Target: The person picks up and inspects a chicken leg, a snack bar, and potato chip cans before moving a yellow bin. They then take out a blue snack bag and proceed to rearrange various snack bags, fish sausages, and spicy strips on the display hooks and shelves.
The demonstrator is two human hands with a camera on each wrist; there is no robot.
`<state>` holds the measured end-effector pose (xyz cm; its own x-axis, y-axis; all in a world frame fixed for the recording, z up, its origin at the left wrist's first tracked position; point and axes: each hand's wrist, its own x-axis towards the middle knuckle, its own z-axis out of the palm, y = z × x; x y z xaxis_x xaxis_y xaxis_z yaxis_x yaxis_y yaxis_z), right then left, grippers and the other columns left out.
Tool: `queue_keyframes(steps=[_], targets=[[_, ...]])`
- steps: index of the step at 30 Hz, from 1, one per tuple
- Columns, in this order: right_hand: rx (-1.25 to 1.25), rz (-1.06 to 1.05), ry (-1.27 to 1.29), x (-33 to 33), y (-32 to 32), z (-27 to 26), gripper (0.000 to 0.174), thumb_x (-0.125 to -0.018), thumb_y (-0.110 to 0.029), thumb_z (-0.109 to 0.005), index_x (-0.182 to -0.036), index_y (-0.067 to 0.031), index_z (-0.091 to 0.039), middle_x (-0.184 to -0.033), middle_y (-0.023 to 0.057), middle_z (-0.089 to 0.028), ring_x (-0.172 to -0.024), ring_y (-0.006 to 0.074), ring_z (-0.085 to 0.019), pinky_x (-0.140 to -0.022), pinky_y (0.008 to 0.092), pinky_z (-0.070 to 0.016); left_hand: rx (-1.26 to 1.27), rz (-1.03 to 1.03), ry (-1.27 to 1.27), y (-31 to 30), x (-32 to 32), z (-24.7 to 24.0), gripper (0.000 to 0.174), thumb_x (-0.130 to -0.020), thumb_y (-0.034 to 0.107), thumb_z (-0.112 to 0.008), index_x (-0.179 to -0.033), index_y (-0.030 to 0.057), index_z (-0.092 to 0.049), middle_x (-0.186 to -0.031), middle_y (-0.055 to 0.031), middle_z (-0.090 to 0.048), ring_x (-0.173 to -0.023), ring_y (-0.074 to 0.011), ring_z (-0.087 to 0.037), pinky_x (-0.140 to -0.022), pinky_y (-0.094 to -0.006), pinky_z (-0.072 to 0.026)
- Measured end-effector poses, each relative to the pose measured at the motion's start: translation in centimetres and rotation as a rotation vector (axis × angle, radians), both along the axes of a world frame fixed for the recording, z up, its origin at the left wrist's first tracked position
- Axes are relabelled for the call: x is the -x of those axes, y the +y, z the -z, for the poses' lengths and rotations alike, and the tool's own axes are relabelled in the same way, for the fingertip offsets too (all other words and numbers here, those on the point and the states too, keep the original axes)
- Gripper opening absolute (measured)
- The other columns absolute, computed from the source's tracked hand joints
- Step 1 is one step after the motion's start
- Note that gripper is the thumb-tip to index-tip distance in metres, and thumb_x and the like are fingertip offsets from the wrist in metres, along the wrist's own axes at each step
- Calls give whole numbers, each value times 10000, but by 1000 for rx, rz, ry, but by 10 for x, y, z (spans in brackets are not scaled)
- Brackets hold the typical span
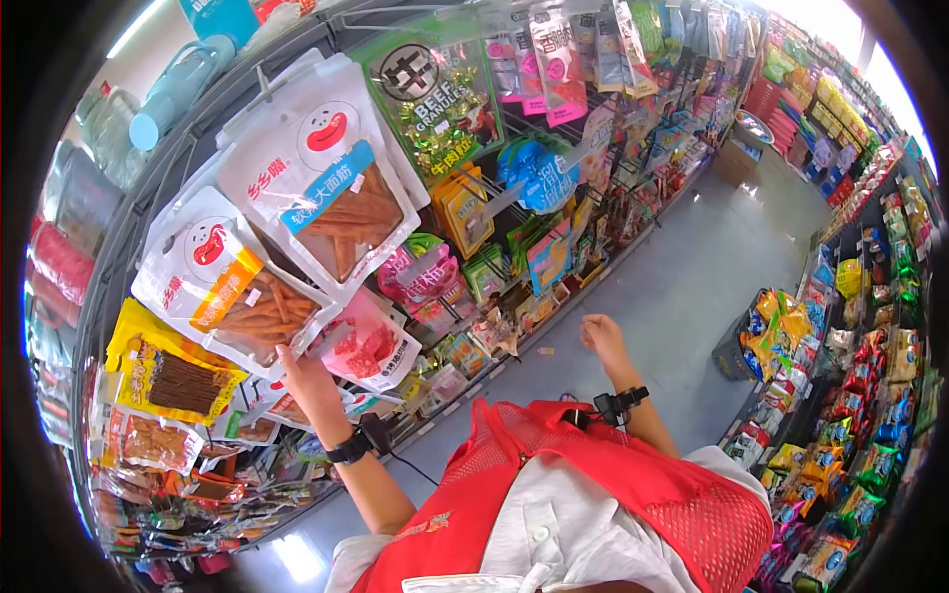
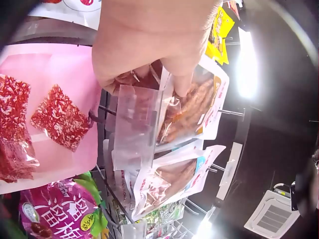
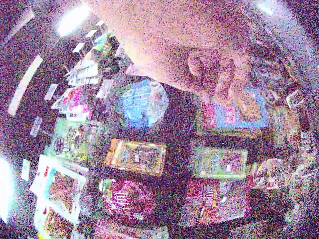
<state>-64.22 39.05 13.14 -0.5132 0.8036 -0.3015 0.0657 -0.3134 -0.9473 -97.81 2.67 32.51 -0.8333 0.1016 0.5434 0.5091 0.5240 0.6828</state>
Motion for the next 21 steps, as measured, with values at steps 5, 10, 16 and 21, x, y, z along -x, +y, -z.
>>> queue_keyframes(steps=[5,10,16,21], targets=[[19,-4,2,1,3,5,206,-946,-173,-565,-1110,-54,-602,-919,34,-655,-743,109,-628,-669,235,-503,-27,-16,160,3,-12,-3,241,-958,80,-553,-1174,-26,-542,-866,-206,-679,-709,-292,-574,-725,-408,-484],[33,0,7,1,6,8,193,-944,-164,-570,-1099,-55,-608,-910,37,-658,-734,111,-636,-648,229,-506,-46,1,132,-4,-6,8,257,-969,109,-570,-1200,-3,-574,-891,-209,-686,-733,-262,-605,-716,-414,-499],[46,-5,20,0,7,17,183,-939,-151,-574,-1087,-52,-615,-918,45,-665,-726,111,-639,-633,225,-508,-536,204,-128,8,-20,-11,351,-1024,235,-502,-1126,-85,-602,-1045,-216,-677,-888,-251,-620,-875,-383,-482],[49,-9,25,-3,5,19,194,-938,-150,-578,-1092,-40,-618,-921,49,-666,-733,107,-633,-641,225,-505,-296,108,-81,-8,-8,8,451,-1038,315,-470,-1123,-113,-583,-1104,-193,-649,-985,-258,-599,-935,-393,-461]])
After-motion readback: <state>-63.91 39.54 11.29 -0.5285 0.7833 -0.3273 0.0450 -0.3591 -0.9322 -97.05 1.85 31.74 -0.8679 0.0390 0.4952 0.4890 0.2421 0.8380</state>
